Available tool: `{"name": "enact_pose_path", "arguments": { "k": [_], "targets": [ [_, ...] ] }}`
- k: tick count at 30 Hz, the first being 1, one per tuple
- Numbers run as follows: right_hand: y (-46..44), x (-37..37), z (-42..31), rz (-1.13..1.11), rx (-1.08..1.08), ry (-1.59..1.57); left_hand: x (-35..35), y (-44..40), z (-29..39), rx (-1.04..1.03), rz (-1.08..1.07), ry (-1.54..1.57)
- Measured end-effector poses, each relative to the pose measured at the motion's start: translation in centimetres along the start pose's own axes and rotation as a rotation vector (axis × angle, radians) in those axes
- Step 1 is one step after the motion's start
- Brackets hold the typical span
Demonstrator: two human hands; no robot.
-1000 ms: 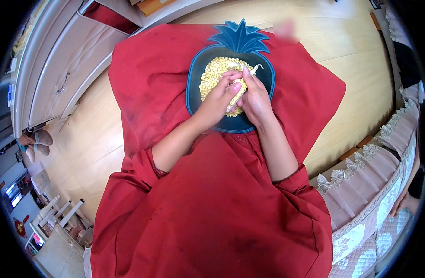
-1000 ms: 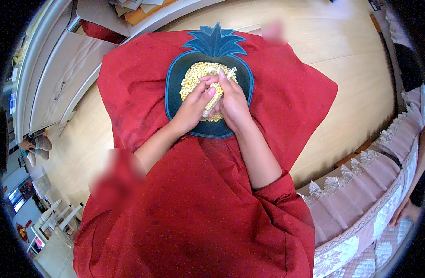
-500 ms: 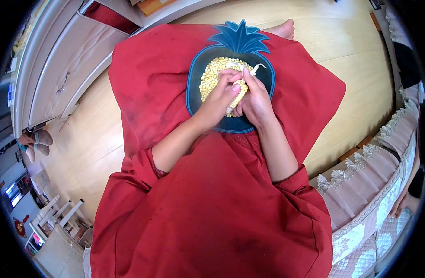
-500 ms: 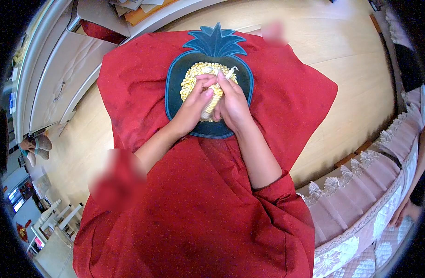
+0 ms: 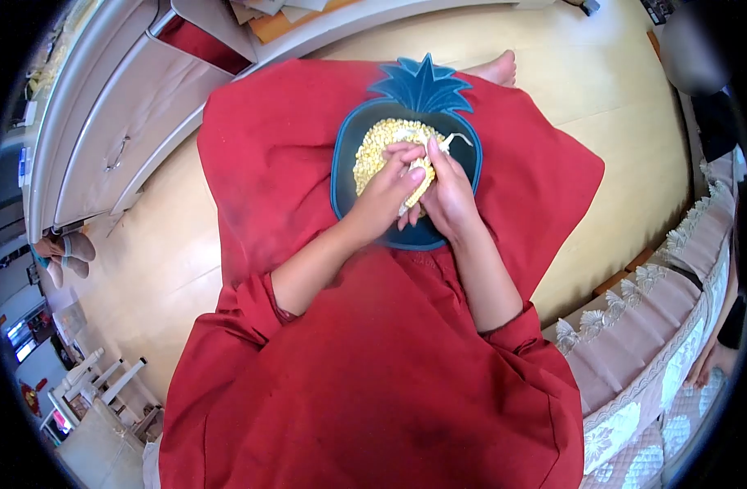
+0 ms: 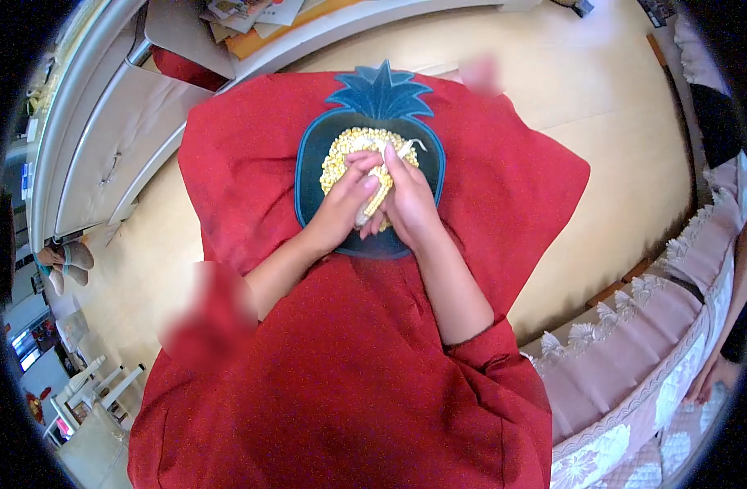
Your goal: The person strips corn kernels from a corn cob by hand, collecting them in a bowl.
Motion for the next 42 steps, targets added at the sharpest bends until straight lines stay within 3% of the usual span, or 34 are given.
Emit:
{"name": "enact_pose_path", "arguments": {
  "k": [5, 8, 19, 27, 32, 37, 42],
  "targets": [
    [-0.6, 0.1, 0.3, 0.137, 0.188, -0.080, 0.4, -0.3, -0.3, -0.045, 0.030, -0.048],
    [-0.3, 0.2, 0.0, 0.135, 0.116, 0.072, 0.4, -0.3, -0.5, -0.023, 0.021, -0.065],
    [-0.5, 0.0, 1.1, 0.094, 0.034, 0.028, 0.1, 1.1, -1.3, -0.005, 0.186, 0.018],
    [-0.3, -0.4, 0.6, 0.063, -0.017, -0.026, 0.8, 0.4, -0.5, -0.025, -0.002, 0.096],
    [-0.2, -0.4, 0.5, 0.101, 0.104, -0.049, 0.5, 0.1, -0.2, -0.023, 0.055, -0.031],
    [-0.5, -0.2, 1.1, 0.036, 0.116, -0.027, 0.6, 0.5, -0.3, -0.063, 0.080, 0.006],
    [-0.4, -0.4, 0.9, 0.048, 0.135, -0.020, 0.8, 0.4, -0.4, -0.034, 0.072, -0.153]
  ]
}}
Point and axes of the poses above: each hand's wrist, its own y-axis away from the middle knuckle, its own x-axis out of the back of the hand, z = x × y, the point moved 5 cm from there along -y, towards the middle knuckle, and after that the axes turned 3 degrees about y, right-handed, at the moved point
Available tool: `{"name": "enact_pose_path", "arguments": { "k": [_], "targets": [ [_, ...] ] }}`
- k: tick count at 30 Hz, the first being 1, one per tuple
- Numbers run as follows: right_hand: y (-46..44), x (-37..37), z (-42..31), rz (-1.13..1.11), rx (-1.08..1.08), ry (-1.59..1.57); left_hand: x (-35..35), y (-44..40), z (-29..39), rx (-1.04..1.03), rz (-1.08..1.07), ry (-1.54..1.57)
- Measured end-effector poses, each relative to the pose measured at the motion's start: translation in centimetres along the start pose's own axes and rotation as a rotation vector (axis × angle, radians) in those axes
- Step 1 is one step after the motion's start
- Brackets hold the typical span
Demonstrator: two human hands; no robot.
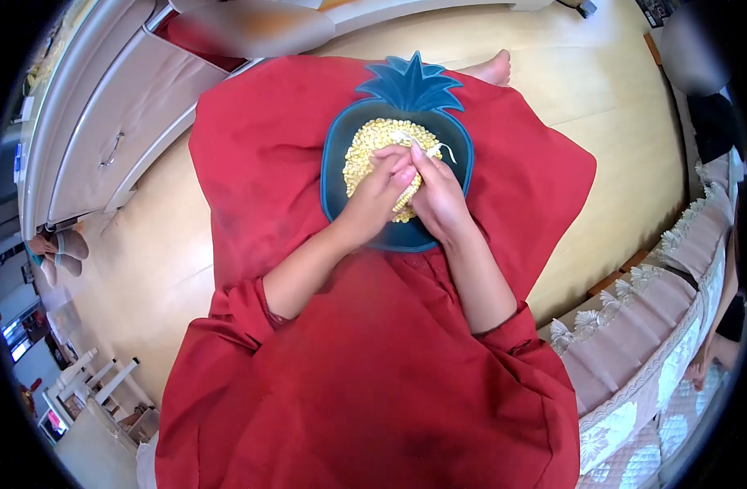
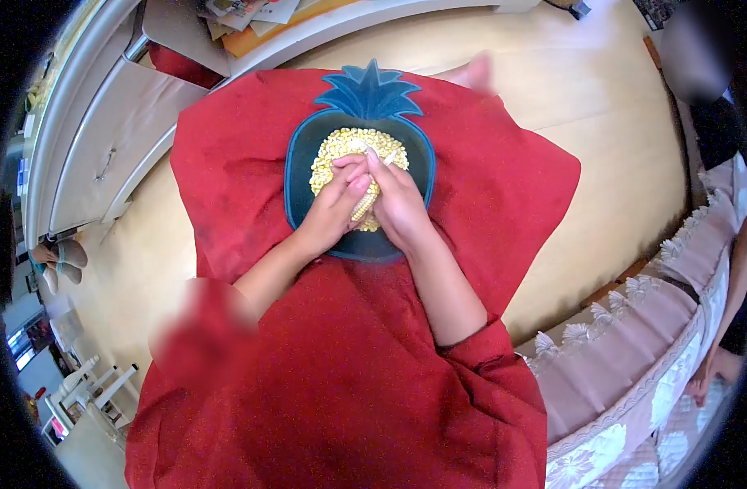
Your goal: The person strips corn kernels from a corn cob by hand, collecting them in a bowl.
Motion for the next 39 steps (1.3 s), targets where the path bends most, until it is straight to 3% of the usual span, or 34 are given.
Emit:
{"name": "enact_pose_path", "arguments": {
  "k": [8, 13, 16, 17, 39],
  "targets": [
    [0.0, 0.4, 0.3, -0.014, -0.077, -0.029, -0.4, 0.7, -0.5, 0.009, -0.019, 0.088],
    [-0.1, -0.1, -0.2, -0.015, -0.048, -0.089, 0.7, 0.1, -1.0, 0.018, -0.055, 0.318],
    [0.0, -0.2, -0.2, -0.006, -0.045, -0.056, 0.2, 0.1, -0.2, 0.030, 0.006, 0.129],
    [-0.2, 0.1, 0.0, 0.003, -0.024, -0.037, -0.2, 0.1, 0.6, -0.021, 0.001, -0.060],
    [0.2, 0.6, 0.4, 0.020, -0.111, -0.019, -0.6, 0.3, -0.1, -0.006, -0.054, 0.057]
  ]
}}
Point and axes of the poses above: each hand's wrist, its own y-axis away from the middle knuckle, its own x-axis out of the back of the hand, z = x × y, the point moved 5 cm from there along -y, towards the middle knuckle, and after that the axes turned 3 degrees about y, right-handed, at the moved point
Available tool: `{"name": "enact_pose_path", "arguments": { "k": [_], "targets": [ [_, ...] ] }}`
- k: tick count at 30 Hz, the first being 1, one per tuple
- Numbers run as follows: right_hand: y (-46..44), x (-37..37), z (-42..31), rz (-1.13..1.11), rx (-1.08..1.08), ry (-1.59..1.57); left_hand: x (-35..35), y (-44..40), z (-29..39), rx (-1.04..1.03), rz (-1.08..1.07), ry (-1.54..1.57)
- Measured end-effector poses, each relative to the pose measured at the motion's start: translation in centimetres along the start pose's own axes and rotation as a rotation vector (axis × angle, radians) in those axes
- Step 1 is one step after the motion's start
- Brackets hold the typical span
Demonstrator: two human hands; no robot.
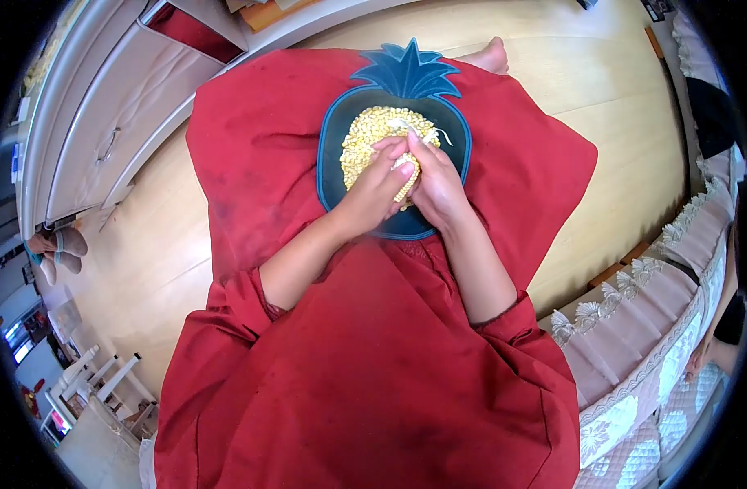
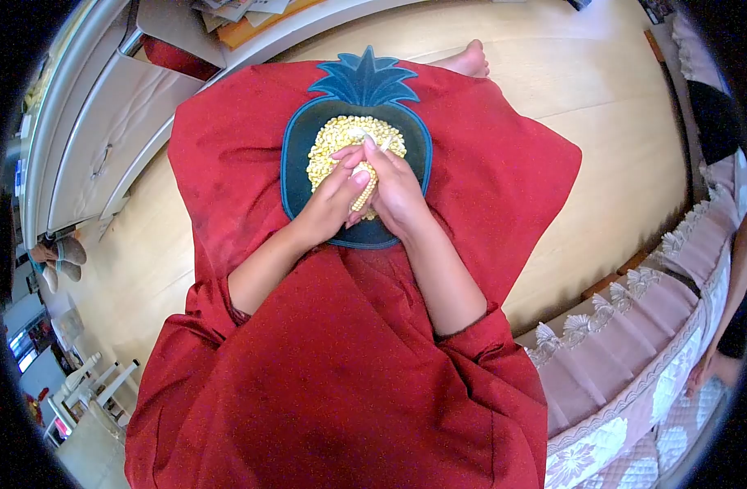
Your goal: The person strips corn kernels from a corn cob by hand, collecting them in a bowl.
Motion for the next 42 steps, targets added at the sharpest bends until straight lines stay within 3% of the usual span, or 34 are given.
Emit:
{"name": "enact_pose_path", "arguments": {
  "k": [17, 29, 35, 42],
  "targets": [
    [-0.1, -0.1, 0.2, 0.009, -0.001, -0.034, -0.1, -0.1, 0.1, 0.027, -0.035, -0.018],
    [-0.1, -0.4, -0.4, 0.030, 0.065, -0.012, 0.9, -0.8, -1.2, 0.014, 0.031, 0.184],
    [-0.4, -0.6, -0.2, 0.031, 0.097, -0.007, 0.5, -0.8, 0.2, 0.027, 0.032, 0.001],
    [-0.2, -0.6, 0.1, -0.025, 0.040, -0.013, 0.3, -0.4, 0.4, 0.027, 0.020, 0.149]
  ]
}}
Point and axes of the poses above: each hand's wrist, its own y-axis away from the middle knuckle, its own x-axis out of the back of the hand, z = x × y, the point moved 5 cm from there along -y, towards the middle knuckle, and after that the axes turned 3 degrees about y, right-handed, at the moved point
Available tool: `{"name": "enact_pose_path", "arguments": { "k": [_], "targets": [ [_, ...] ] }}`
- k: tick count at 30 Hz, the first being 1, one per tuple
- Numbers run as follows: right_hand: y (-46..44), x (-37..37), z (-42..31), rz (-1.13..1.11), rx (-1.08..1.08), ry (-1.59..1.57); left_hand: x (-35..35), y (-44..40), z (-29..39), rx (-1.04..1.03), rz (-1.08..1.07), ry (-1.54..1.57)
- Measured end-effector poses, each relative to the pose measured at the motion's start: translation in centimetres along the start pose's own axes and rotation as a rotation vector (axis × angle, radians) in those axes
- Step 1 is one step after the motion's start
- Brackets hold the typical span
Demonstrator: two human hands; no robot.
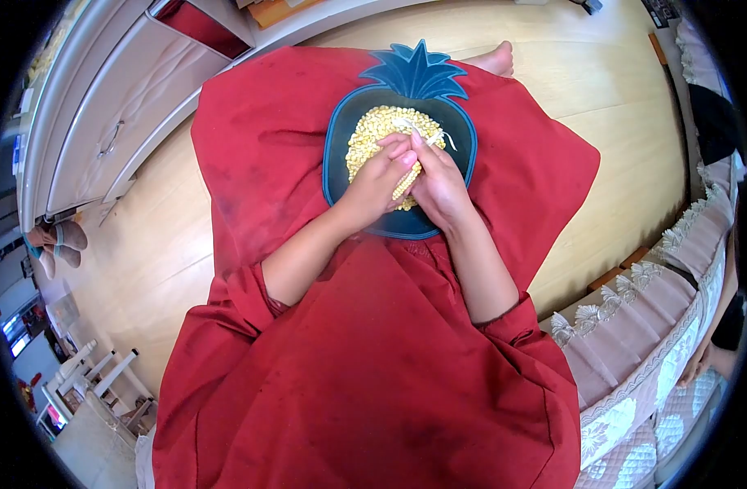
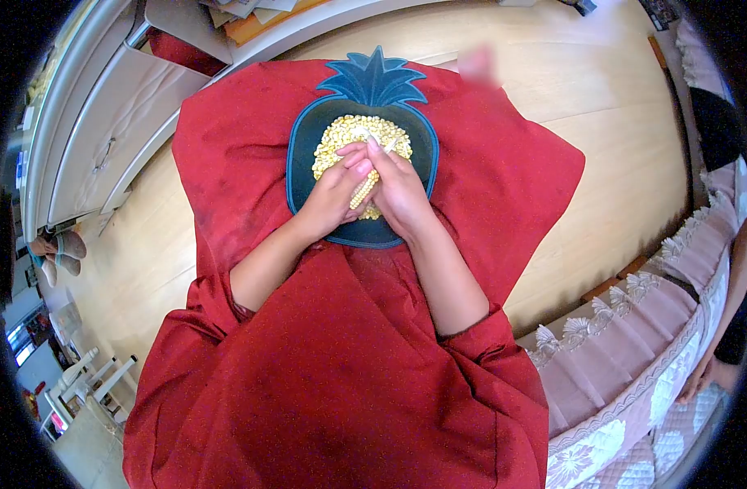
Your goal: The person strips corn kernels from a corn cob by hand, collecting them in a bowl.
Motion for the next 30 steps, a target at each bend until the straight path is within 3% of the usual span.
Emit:
{"name": "enact_pose_path", "arguments": {
  "k": [11, 20, 30],
  "targets": [
    [-0.3, 0.5, 0.1, 0.050, 0.017, -0.054, 1.0, -0.7, -1.5, 0.006, -0.007, 0.127],
    [-0.2, 0.2, -0.1, 0.001, 0.056, 0.016, 0.3, -0.5, -0.4, -0.046, 0.010, -0.022],
    [0.0, 0.1, -0.4, 0.030, 0.014, -0.024, 0.6, -0.1, -1.1, 0.057, 0.052, 0.007]
  ]
}}
Point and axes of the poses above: each hand's wrist, its own y-axis away from the middle knuckle, its own x-axis out of the back of the hand, z = x × y, the point moved 5 cm from there along -y, towards the middle knuckle, and after that the axes turned 3 degrees about y, right-handed, at the moved point
